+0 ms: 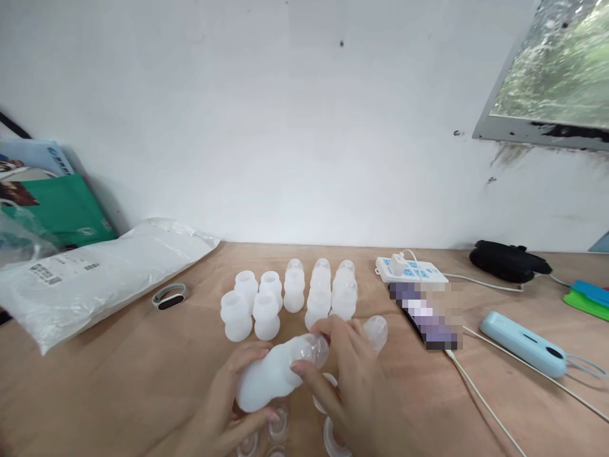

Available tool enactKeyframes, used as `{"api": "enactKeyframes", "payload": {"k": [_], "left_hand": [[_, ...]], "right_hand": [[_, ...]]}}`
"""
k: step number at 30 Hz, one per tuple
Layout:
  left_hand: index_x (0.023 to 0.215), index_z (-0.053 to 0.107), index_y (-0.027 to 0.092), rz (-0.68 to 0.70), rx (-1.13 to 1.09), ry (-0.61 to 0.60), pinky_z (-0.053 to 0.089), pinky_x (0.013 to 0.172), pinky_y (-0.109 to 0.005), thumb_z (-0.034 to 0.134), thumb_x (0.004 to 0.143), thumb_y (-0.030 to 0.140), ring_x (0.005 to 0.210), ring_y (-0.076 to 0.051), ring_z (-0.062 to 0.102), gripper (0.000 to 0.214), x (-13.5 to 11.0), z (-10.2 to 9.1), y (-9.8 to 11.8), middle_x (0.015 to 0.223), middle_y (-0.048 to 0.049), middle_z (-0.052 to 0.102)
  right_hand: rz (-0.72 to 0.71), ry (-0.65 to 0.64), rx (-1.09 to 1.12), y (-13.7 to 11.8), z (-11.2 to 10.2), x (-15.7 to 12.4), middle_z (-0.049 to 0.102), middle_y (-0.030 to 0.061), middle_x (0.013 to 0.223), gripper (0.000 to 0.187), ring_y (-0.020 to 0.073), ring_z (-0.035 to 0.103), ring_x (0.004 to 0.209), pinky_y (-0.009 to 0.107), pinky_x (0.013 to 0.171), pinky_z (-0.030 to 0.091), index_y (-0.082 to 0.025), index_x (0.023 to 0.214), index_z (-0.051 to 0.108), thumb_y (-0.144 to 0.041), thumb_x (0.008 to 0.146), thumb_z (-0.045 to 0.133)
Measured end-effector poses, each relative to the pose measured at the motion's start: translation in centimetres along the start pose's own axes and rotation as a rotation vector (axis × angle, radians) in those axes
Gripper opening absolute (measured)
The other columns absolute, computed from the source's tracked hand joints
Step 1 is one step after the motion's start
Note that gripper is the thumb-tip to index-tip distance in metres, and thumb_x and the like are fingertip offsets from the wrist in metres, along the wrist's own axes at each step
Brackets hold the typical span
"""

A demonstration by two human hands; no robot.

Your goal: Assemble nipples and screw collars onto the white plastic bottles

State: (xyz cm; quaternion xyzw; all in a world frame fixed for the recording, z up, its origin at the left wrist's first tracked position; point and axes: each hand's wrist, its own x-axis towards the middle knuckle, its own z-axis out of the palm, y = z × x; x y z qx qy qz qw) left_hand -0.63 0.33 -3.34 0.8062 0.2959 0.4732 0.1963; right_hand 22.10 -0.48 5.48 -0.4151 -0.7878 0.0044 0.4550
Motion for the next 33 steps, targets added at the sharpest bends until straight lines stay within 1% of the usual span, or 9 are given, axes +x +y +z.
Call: {"api": "enactKeyframes", "payload": {"k": [5,10,14,18,20,23,28,30,33], "left_hand": [[0.121,0.052,0.029,-0.253,-0.112,-0.148,0.049,0.076,-0.03,0.072,0.087,0.034,0.09,-0.024,0.063,0.04,0.5,-0.6,0.5,0.108,-0.0039,0.067],[0.103,0.055,0.022,-0.548,-0.654,-0.22,0.04,0.062,-0.022,0.075,0.078,0.061,0.073,-0.015,0.054,0.051,1.3,-0.4,0.3,0.094,-0.0022,0.065],[0.092,0.054,0.02,-0.61,-0.747,-0.175,0.036,0.061,-0.022,0.074,0.074,0.069,0.069,-0.014,0.051,0.056,1.9,-0.7,-0.1,0.082,0.0004,0.061],[0.098,0.055,0.021,-0.614,-0.685,-0.092,0.037,0.066,-0.024,0.073,0.078,0.066,0.074,-0.016,0.052,0.052,2.4,-1.3,-0.2,0.09,-0.001,0.065],[0.102,0.055,0.023,-0.613,-0.681,-0.067,0.039,0.068,-0.025,0.073,0.079,0.065,0.076,-0.017,0.054,0.051,2.6,-1.3,-0.1,0.093,-0.0015,0.067],[0.107,0.056,0.023,-0.629,-0.682,-0.05,0.042,0.072,-0.027,0.075,0.078,0.063,0.079,-0.019,0.058,0.052,2.6,-1.3,0.0,0.098,-0.0025,0.069],[0.112,0.055,0.024,-0.684,-0.674,-0.02,0.044,0.076,-0.028,0.077,0.075,0.064,0.086,-0.021,0.06,0.059,2.5,-1.4,0.0,0.108,-0.004,0.069],[0.113,0.055,0.024,-0.688,-0.667,-0.025,0.044,0.077,-0.028,0.077,0.075,0.064,0.087,-0.021,0.06,0.06,2.3,-1.4,-0.1,0.108,-0.0039,0.069],[0.115,0.054,0.025,-0.653,-0.629,-0.028,0.045,0.077,-0.028,0.075,0.077,0.063,0.089,-0.022,0.061,0.058,1.8,-1.0,-0.8,0.108,-0.0037,0.069]], "right_hand": [[0.202,-0.166,0.214,1.6,1.6,-2.1,0.058,-0.0047,0.058,0.022,0.0149,0.057,0.047,0.026,0.044,0.047,-0.026,0.086,0.05,-0.042,0.101,0.048],[0.143,-0.139,0.204,3.5,1.5,-3.2,0.062,-0.0014,0.07,0.008,0.0168,0.059,0.058,0.028,0.052,0.05,-0.027,0.094,0.055,-0.035,0.096,0.057],[0.143,0.124,0.092,5.1,-1.1,-2.2,0.062,0.0023,0.082,0.009,0.0194,0.061,0.07,0.03,0.059,0.05,-0.026,0.102,0.055,-0.033,0.097,0.053],[0.348,0.409,-0.179,7.0,-5.5,0.1,0.057,0.0009,0.076,0.022,0.0186,0.055,0.06,0.03,0.054,0.044,-0.026,0.096,0.053,-0.047,0.092,0.053],[0.445,0.354,-0.386,8.4,-7.4,0.7,0.058,0.001,0.072,0.031,0.0206,0.055,0.059,0.032,0.053,0.041,-0.025,0.097,0.053,-0.055,0.088,0.053],[0.538,0.052,-0.61,11.0,-8.6,0.1,0.062,0.0034,0.069,0.033,0.0248,0.058,0.058,0.031,0.05,0.036,-0.025,0.099,0.059,-0.054,0.085,0.052],[0.467,-0.383,-0.544,13.5,-7.0,-2.0,0.072,0.004,0.073,0.016,0.0246,0.066,0.058,0.029,0.05,0.038,-0.024,0.09,0.064,-0.025,0.076,0.059],[0.425,-0.406,-0.49,13.2,-6.4,-2.1,0.074,0.0041,0.078,0.026,0.0244,0.068,0.059,0.03,0.049,0.04,-0.025,0.098,0.066,-0.023,0.073,0.06],[0.387,-0.243,-0.435,11.9,-6.0,-1.3,0.076,0.005,0.084,0.026,0.0236,0.069,0.062,0.031,0.052,0.045,-0.025,0.105,0.065,-0.027,0.082,0.054]]}}
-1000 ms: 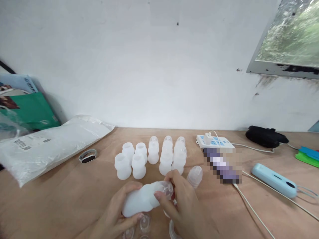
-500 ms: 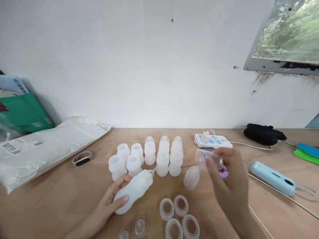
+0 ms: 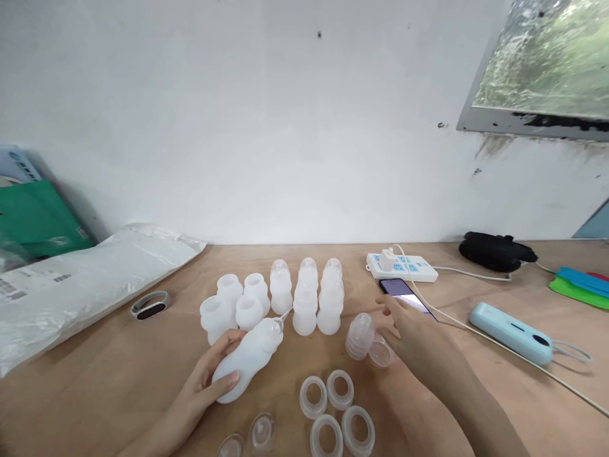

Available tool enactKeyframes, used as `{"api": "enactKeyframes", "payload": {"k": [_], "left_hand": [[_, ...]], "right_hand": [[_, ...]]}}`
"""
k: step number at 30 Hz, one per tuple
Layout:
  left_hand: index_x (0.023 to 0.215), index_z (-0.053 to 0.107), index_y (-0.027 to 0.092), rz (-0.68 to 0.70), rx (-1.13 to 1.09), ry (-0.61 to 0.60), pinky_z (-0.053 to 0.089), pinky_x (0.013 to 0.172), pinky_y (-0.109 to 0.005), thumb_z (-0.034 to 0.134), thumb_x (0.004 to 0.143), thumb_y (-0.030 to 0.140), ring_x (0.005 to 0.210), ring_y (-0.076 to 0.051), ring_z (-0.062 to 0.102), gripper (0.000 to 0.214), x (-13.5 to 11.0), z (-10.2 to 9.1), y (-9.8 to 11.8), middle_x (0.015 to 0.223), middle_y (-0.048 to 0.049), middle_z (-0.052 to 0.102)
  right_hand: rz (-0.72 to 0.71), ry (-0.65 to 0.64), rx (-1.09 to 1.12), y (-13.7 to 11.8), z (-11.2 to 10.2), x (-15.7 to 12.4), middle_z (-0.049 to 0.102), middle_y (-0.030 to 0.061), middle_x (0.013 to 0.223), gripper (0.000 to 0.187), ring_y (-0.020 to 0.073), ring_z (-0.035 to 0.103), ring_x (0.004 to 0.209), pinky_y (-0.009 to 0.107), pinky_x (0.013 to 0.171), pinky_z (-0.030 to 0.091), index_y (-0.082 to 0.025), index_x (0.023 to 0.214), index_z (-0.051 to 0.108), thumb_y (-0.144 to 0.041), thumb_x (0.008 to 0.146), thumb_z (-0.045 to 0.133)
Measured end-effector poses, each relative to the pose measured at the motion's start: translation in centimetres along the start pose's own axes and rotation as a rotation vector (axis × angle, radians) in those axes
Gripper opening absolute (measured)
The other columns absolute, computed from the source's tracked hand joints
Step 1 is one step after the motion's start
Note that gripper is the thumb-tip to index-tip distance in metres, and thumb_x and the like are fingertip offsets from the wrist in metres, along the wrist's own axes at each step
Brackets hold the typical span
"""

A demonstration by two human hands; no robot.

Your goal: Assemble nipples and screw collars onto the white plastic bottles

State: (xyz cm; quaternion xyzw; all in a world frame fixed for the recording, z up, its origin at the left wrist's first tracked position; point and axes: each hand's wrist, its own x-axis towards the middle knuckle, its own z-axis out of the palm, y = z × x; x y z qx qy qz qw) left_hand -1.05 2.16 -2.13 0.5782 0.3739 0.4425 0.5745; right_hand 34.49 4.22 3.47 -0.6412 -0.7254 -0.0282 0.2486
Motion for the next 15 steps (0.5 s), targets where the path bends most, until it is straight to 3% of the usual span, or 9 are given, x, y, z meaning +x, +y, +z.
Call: {"api": "enactKeyframes", "payload": {"k": [3,5,7,11,15], "left_hand": [[0.116,0.055,0.025,0.085,0.079,0.022,0.046,0.074,-0.029,0.074,0.078,0.061,0.089,-0.023,0.061,0.056,0.0,-0.2,-1.2,0.107,-0.0042,0.068],[0.114,0.058,0.024,0.129,0.152,0.034,0.047,0.073,-0.029,0.076,0.077,0.058,0.088,-0.024,0.061,0.054,-0.1,-0.3,-1.6,0.106,-0.0048,0.067],[0.114,0.061,0.024,0.14,0.21,0.034,0.049,0.074,-0.029,0.078,0.076,0.053,0.089,-0.024,0.061,0.051,-0.3,-0.2,-1.5,0.107,-0.0053,0.066],[0.115,0.063,0.027,0.16,0.252,0.004,0.05,0.072,-0.027,0.081,0.077,0.043,0.087,-0.023,0.062,0.046,-0.7,0.2,-0.7,0.107,-0.0036,0.067],[0.112,0.067,0.027,0.218,0.309,-0.025,0.05,0.074,-0.028,0.084,0.075,0.037,0.088,-0.023,0.063,0.042,-0.8,0.5,-0.5,0.104,-0.0026,0.068]], "right_hand": [[-0.011,0.248,0.081,-2.4,-0.5,-0.1,0.074,0.0061,0.086,0.023,0.0235,0.069,0.068,0.035,0.06,0.05,-0.024,0.101,0.063,-0.026,0.089,0.044],[-0.085,0.321,0.176,-4.5,-0.2,-0.6,0.074,0.0056,0.084,0.019,0.0236,0.07,0.073,0.036,0.065,0.053,-0.024,0.098,0.063,-0.026,0.091,0.045],[-0.165,0.251,0.312,-6.8,0.5,-1.6,0.074,0.0043,0.083,0.019,0.0222,0.07,0.074,0.034,0.068,0.054,-0.025,0.104,0.064,-0.031,0.096,0.048],[-0.235,-0.055,0.529,-10.2,2.2,-3.5,0.077,0.0035,0.087,0.03,0.0203,0.071,0.071,0.03,0.061,0.057,-0.025,0.119,0.063,-0.039,0.093,0.057],[-0.188,-0.212,0.684,-11.4,3.3,-4.2,0.073,-0.0002,0.073,0.016,0.0171,0.067,0.06,0.025,0.051,0.052,-0.024,0.095,0.064,-0.037,0.095,0.054]]}}
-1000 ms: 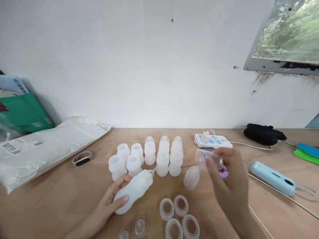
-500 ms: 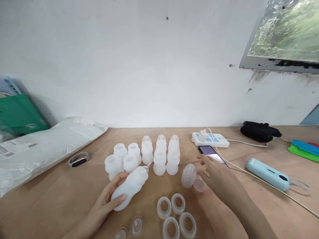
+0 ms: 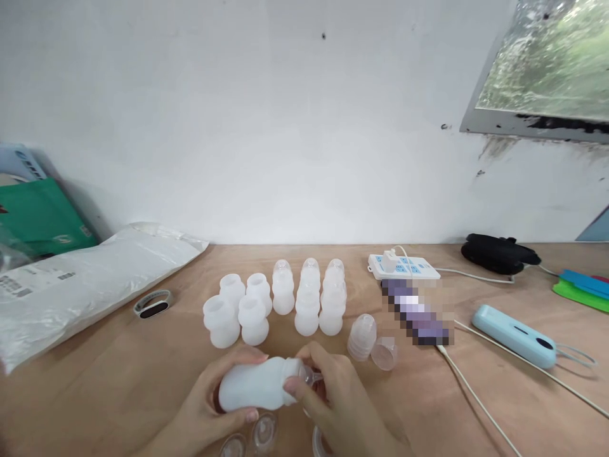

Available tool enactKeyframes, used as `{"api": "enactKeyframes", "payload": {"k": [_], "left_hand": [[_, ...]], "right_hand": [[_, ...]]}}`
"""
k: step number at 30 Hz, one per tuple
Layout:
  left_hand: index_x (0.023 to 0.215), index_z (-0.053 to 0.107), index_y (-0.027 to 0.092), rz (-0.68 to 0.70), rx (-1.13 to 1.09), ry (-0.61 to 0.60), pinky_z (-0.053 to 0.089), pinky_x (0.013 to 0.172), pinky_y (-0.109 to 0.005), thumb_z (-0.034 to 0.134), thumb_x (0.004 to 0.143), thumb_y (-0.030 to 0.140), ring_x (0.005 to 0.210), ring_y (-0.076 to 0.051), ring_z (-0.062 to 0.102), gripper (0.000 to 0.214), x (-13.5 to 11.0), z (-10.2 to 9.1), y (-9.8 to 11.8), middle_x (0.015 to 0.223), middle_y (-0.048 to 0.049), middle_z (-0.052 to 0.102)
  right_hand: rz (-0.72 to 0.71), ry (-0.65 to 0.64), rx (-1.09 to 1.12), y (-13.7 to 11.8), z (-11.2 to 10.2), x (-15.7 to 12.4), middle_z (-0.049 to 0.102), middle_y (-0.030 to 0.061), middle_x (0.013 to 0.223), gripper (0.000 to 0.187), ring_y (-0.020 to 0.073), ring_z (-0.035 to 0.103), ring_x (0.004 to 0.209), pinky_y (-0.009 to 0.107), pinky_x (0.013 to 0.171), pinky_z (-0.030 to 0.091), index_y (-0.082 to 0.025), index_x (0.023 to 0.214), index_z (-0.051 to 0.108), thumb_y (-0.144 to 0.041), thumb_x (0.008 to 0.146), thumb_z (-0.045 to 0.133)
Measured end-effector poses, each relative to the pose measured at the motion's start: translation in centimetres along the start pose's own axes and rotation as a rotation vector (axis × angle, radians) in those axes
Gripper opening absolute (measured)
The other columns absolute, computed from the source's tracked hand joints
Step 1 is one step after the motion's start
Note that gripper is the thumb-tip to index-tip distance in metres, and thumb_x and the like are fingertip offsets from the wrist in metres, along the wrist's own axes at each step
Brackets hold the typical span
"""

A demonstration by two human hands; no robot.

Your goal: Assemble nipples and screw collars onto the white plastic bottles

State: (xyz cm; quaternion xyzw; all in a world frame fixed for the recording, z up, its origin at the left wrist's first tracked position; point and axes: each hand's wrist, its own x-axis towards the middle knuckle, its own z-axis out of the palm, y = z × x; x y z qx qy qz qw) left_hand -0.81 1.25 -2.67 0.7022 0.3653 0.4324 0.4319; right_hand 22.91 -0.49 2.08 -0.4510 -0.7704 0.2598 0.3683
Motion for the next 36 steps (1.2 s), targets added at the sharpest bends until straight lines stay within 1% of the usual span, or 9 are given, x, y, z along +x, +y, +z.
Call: {"api": "enactKeyframes", "payload": {"k": [3,11,15,18,20,24,29,33,36], "left_hand": [[0.113,0.066,0.025,-0.064,-0.076,-0.063,0.049,0.068,-0.027,0.084,0.074,0.041,0.082,-0.021,0.063,0.045,-0.1,0.0,-0.1,0.1,-0.0028,0.069],[0.109,0.063,0.02,-0.2,-0.16,-0.112,0.045,0.064,-0.024,0.085,0.07,0.045,0.075,-0.017,0.058,0.051,0.2,-0.5,0.1,0.096,-0.0035,0.069],[0.099,0.065,0.018,-0.192,-0.215,-0.078,0.041,0.062,-0.022,0.083,0.069,0.058,0.069,-0.014,0.053,0.053,0.7,-0.7,0.2,0.082,0.0003,0.066],[0.097,0.065,0.018,-0.189,-0.248,-0.047,0.041,0.063,-0.022,0.082,0.068,0.062,0.07,-0.014,0.054,0.055,0.8,-0.6,0.4,0.083,0.0,0.066],[0.1,0.065,0.018,-0.193,-0.255,-0.037,0.044,0.067,-0.023,0.084,0.068,0.058,0.075,-0.017,0.057,0.055,0.7,-0.4,0.5,0.091,-0.0025,0.069],[0.104,0.065,0.019,-0.186,-0.227,-0.027,0.045,0.068,-0.024,0.084,0.07,0.051,0.077,-0.017,0.058,0.051,0.5,-0.3,0.6,0.092,-0.0025,0.069],[0.104,0.064,0.019,-0.184,-0.195,-0.021,0.046,0.071,-0.026,0.083,0.072,0.048,0.081,-0.019,0.06,0.048,0.4,-0.4,0.5,0.096,-0.0033,0.07],[0.106,0.065,0.019,-0.2,-0.173,-0.04,0.046,0.073,-0.027,0.083,0.07,0.051,0.085,-0.021,0.06,0.052,0.3,-0.4,0.5,0.104,-0.006,0.071],[0.103,0.066,0.019,-0.216,-0.214,-0.006,0.044,0.07,-0.025,0.083,0.068,0.058,0.08,-0.019,0.057,0.055,0.2,-0.5,0.8,0.096,-0.0029,0.069]], "right_hand": [[0.014,-0.003,0.034,0.1,0.3,-0.2,0.069,-0.002,0.068,0.016,0.0154,0.064,0.057,0.024,0.05,0.05,-0.024,0.085,0.06,-0.034,0.096,0.054],[-0.123,-0.004,-0.005,0.7,0.2,-0.2,0.073,0.0001,0.078,0.014,0.0155,0.067,0.061,0.023,0.053,0.054,-0.024,0.097,0.063,-0.035,0.099,0.053],[-0.324,-0.013,-0.084,1.2,0.0,0.0,0.073,0.0058,0.11,0.021,0.0185,0.072,0.096,0.026,0.079,0.06,-0.026,0.12,0.059,-0.031,0.101,0.054],[-0.409,0.006,-0.171,1.4,0.1,-0.2,0.063,0.0118,0.136,0.043,0.0252,0.063,0.124,0.035,0.098,0.057,-0.026,0.139,0.048,-0.039,0.099,0.058],[-0.349,0.045,-0.188,1.4,0.2,-0.4,0.064,0.0148,0.135,0.058,0.0279,0.065,0.121,0.037,0.094,0.059,-0.023,0.144,0.043,-0.047,0.095,0.062],[-0.181,0.033,-0.113,1.7,0.5,-0.5,0.073,0.0078,0.115,0.03,0.023,0.072,0.103,0.034,0.084,0.062,-0.026,0.128,0.055,-0.029,0.098,0.057],[-0.178,0.048,-0.093,2.2,0.4,-0.5,0.058,0.0095,0.142,0.068,0.0291,0.056,0.131,0.047,0.103,0.054,-0.03,0.146,0.039,-0.028,0.087,0.071],[-0.109,-0.014,-0.115,2.2,0.1,-0.6,0.072,0.0048,0.111,0.037,0.0236,0.071,0.1,0.034,0.078,0.062,-0.03,0.128,0.055,-0.026,0.092,0.066],[-0.291,-0.001,-0.127,1.9,-0.3,-0.5,0.067,0.0045,0.117,0.033,0.0204,0.067,0.105,0.032,0.086,0.059,-0.03,0.123,0.057,-0.014,0.094,0.059]]}}
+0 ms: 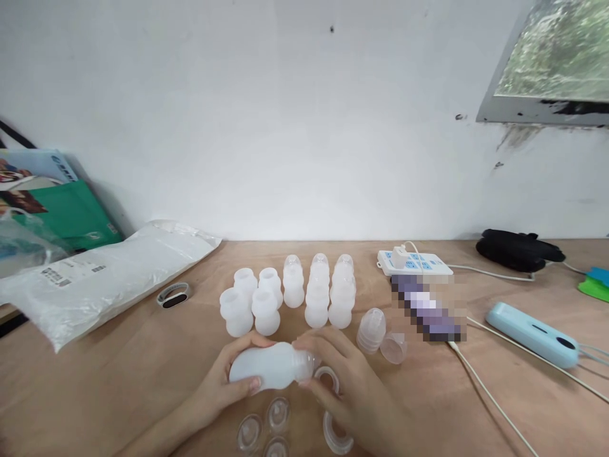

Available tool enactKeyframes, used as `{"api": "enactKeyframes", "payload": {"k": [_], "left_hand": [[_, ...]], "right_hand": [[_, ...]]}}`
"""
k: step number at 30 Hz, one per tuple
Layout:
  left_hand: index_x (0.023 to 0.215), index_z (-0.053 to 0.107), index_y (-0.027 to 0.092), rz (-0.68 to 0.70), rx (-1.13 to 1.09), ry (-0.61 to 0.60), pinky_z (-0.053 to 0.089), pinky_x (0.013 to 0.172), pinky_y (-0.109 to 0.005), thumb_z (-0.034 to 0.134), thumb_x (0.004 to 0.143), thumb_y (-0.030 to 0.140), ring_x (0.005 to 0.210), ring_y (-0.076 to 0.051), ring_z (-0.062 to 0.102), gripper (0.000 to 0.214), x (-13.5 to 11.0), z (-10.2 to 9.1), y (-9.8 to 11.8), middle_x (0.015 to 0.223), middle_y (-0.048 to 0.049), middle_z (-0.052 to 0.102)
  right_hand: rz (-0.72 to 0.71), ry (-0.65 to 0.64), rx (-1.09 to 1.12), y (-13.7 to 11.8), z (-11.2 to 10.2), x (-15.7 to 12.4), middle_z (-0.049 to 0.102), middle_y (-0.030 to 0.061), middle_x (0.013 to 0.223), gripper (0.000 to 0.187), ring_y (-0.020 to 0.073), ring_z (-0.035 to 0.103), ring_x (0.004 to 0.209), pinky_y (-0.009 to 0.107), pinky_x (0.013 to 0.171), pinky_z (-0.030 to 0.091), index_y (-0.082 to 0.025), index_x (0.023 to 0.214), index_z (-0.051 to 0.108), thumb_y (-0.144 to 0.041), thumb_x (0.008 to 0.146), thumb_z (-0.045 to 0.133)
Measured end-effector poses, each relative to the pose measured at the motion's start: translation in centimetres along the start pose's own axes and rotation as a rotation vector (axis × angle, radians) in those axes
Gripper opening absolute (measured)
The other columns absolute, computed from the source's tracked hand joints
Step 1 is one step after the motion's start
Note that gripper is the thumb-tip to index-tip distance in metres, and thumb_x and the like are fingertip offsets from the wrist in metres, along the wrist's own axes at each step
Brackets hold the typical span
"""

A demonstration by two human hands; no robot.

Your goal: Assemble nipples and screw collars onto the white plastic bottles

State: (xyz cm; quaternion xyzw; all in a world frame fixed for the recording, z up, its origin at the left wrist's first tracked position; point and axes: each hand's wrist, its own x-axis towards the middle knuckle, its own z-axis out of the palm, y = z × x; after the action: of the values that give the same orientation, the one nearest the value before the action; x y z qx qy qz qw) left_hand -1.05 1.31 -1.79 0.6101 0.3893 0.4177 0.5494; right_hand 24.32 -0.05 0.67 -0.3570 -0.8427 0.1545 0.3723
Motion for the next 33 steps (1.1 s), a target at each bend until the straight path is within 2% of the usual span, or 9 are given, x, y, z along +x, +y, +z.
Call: {"api": "enactKeyframes", "payload": {"k": [3,5,10,17,21,23,26,29,33], "left_hand": [[0.098,0.067,0.019,-0.025,-0.068,0.034,0.043,0.066,-0.024,0.079,0.068,0.067,0.074,-0.018,0.056,0.058,0.0,-0.2,0.2,0.084,0.0,0.065],[0.101,0.068,0.019,-0.047,-0.104,0.018,0.045,0.067,-0.027,0.074,0.07,0.071,0.074,-0.02,0.059,0.061,0.1,-0.4,0.0,0.085,-0.0014,0.065],[0.111,0.07,0.02,0.018,0.031,0.141,0.047,0.086,-0.036,0.069,0.073,0.074,0.097,-0.03,0.06,0.066,0.3,-0.7,-1.2,0.105,-0.0073,0.067],[0.12,0.065,0.023,0.009,0.096,0.063,0.046,0.09,-0.038,0.07,0.073,0.074,0.108,-0.034,0.055,0.069,0.1,-0.6,-1.5,0.116,-0.0076,0.065],[0.131,0.057,0.023,0.053,0.105,0.009,0.045,0.091,-0.038,0.064,0.078,0.075,0.109,-0.033,0.055,0.074,0.2,-0.1,-1.2,0.121,-0.0086,0.063],[0.133,0.054,0.022,0.077,0.165,-0.004,0.045,0.086,-0.036,0.06,0.085,0.07,0.099,-0.029,0.057,0.068,0.3,0.2,-0.8,0.113,-0.0078,0.065],[0.124,0.054,0.02,0.083,0.299,0.027,0.042,0.073,-0.031,0.051,0.096,0.055,0.077,-0.022,0.055,0.045,0.3,0.8,-0.1,0.089,-0.0026,0.064],[0.102,0.054,0.021,0.074,0.396,0.074,0.04,0.068,-0.03,0.042,0.101,0.043,0.069,-0.02,0.054,0.025,0.2,1.2,0.5,0.073,0.0011,0.059],[0.08,0.049,0.023,0.069,0.433,0.084,0.036,0.065,-0.029,0.038,0.102,0.041,0.064,-0.02,0.053,0.03,-0.1,1.3,0.8,0.065,0.002,0.054]], "right_hand": [[-0.196,0.178,-0.102,-0.1,-0.6,0.0,0.053,0.0088,0.133,0.044,0.0201,0.06,0.117,0.033,0.095,0.054,-0.029,0.127,0.054,-0.002,0.093,0.046],[-0.19,0.237,-0.126,-0.3,-1.0,-0.2,0.052,0.0107,0.133,0.045,0.0218,0.059,0.118,0.034,0.094,0.055,-0.027,0.132,0.05,-0.004,0.093,0.048],[-0.002,0.02,0.011,-1.3,-1.3,0.1,0.068,0.005,0.112,0.059,0.0192,0.07,0.095,0.027,0.076,0.061,-0.029,0.143,0.039,-0.019,0.089,0.062],[0.053,-0.036,0.125,-2.3,-0.3,0.7,0.073,0.0045,0.096,0.033,0.0178,0.071,0.078,0.025,0.067,0.059,-0.022,0.12,0.058,-0.025,0.087,0.062],[0.203,-0.148,0.062,-3.2,-2.2,1.8,0.072,0.0061,0.099,0.032,0.0177,0.069,0.075,0.027,0.066,0.058,-0.021,0.117,0.062,-0.027,0.086,0.062],[0.286,-0.198,-0.019,-3.7,-3.5,2.6,0.072,0.0066,0.099,0.029,0.0182,0.068,0.074,0.029,0.066,0.057,-0.02,0.114,0.064,-0.03,0.088,0.06],[0.343,-0.256,-0.173,-4.2,-4.6,3.8,0.071,0.0083,0.1,0.027,0.0213,0.068,0.079,0.033,0.07,0.055,-0.02,0.113,0.064,-0.032,0.089,0.06],[0.341,-0.338,-0.311,-4.3,-4.1,5.1,0.073,0.0098,0.099,0.021,0.0249,0.068,0.085,0.035,0.074,0.052,-0.018,0.106,0.064,-0.027,0.088,0.062],[0.32,-0.435,-0.447,-4.3,-2.3,7.3,0.074,0.011,0.096,0.014,0.0267,0.07,0.088,0.032,0.071,0.048,-0.016,0.099,0.063,-0.025,0.088,0.063]]}}
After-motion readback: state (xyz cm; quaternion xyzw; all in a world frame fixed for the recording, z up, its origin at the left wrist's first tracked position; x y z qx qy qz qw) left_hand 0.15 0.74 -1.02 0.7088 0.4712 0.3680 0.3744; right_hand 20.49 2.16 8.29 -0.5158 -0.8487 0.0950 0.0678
